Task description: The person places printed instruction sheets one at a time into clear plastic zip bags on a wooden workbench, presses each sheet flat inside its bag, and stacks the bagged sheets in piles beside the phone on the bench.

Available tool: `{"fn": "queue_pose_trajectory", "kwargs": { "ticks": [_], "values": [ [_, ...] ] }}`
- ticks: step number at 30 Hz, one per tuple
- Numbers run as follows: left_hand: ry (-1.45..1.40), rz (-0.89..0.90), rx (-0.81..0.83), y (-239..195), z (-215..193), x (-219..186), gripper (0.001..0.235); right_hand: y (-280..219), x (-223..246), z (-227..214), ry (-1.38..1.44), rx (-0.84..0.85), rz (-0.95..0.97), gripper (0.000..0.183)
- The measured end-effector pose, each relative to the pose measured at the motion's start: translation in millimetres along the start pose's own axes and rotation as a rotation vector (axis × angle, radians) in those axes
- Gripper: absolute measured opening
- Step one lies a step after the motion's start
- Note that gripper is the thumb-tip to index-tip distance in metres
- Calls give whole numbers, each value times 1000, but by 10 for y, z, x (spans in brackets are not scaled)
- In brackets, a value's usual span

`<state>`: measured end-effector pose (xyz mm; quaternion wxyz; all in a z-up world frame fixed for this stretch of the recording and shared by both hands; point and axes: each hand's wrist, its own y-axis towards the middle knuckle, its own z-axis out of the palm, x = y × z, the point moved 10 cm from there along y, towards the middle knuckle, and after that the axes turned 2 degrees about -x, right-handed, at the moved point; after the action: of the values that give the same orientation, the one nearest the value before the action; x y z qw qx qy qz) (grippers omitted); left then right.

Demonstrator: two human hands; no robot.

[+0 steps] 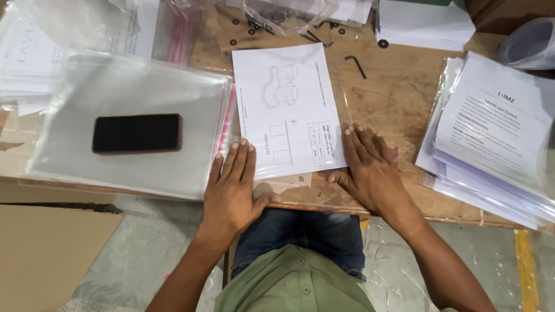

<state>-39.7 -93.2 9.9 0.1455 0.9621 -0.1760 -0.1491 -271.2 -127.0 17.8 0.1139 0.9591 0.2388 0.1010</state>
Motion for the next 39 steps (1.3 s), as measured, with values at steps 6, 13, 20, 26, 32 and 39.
{"fn": "queue_pose_trajectory", "kwargs": {
  "ticks": [6, 13, 20, 26, 32, 39],
  "values": [
    [70, -23, 53, 232, -2, -160, 94, 231, 543, -116, -100, 36, -279, 60],
    [-29, 137, 6, 362, 58, -359, 45, 350, 955, 89, -109, -58, -457, 53],
    [167, 116, -110, 277, 30, -116, 40, 407, 396, 210, -111, -50, -212, 51],
    [30, 132, -271, 328, -538, -322, 43, 257, 278, -803, -125, -233, -150, 44],
    [3, 190, -494, 160, -970, -562, 27, -842, -118, -2083, -361, -584, 85, 26],
    [-192, 164, -427, 164, -675, -642, 29, -1640, -1257, -1976, -178, -424, 439, 46]
  ]
}}
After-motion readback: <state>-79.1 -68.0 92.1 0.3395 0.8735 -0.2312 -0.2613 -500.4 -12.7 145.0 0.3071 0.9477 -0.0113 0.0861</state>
